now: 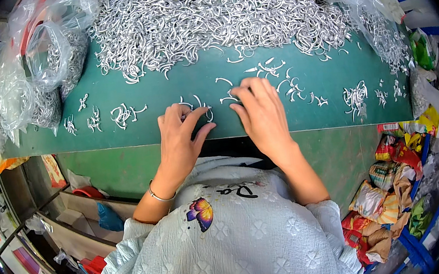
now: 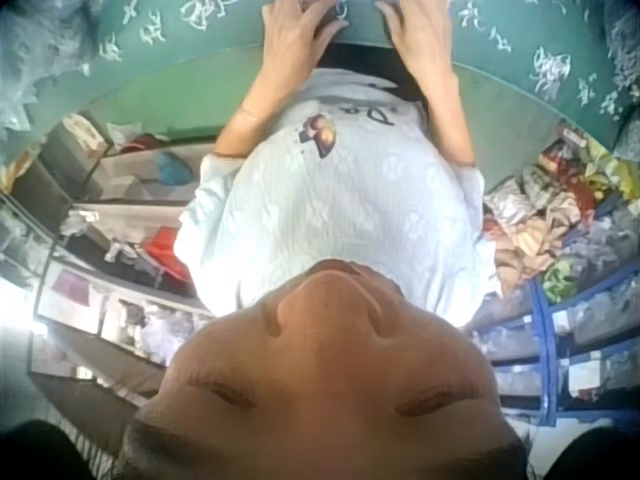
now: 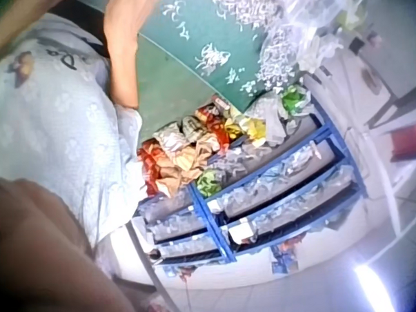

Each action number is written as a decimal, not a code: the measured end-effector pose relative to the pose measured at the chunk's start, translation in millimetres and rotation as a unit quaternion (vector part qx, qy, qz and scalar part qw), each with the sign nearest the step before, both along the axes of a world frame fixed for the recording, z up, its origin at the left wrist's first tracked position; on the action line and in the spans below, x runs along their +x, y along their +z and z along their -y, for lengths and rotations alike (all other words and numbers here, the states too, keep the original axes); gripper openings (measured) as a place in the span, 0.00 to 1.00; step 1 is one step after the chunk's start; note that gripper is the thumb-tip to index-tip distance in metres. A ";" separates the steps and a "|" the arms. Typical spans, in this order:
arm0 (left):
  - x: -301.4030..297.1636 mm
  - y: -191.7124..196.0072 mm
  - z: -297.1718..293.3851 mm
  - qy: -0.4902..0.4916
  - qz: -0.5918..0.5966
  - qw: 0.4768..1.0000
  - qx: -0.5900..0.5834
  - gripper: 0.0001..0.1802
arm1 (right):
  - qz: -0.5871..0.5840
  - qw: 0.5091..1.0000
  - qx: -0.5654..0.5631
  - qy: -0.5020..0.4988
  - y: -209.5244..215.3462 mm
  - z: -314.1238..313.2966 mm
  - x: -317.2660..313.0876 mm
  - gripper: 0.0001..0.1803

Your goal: The person sorts small, curved metal parts by hand on a green work table, picking them up from a pile and arranging them into smaller groups.

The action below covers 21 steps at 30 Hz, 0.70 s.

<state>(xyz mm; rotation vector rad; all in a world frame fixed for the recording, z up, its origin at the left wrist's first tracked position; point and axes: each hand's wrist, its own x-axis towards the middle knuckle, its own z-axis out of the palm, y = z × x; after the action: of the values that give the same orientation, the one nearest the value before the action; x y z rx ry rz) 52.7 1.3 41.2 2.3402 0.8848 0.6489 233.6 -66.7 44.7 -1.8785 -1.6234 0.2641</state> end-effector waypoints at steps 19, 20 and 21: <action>8.4 -7.7 7.5 0.033 -0.010 0.999 0.022 0.23 | 0.027 0.998 0.016 -0.054 -2.8 19.7 27.1 0.11; 8.8 -8.1 6.6 0.027 -0.003 0.999 0.018 0.22 | 0.038 0.998 0.006 -0.051 -2.6 19.1 28.8 0.10; 10.0 -8.8 4.6 0.020 0.004 1.000 0.015 0.21 | 0.049 0.998 -0.003 -0.049 -1.4 18.0 31.2 0.09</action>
<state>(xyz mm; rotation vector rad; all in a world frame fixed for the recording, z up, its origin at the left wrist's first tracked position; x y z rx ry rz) 62.7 -3.4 32.4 2.3495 0.9265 0.6927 264.9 -84.8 43.3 -1.9971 -1.5903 0.1376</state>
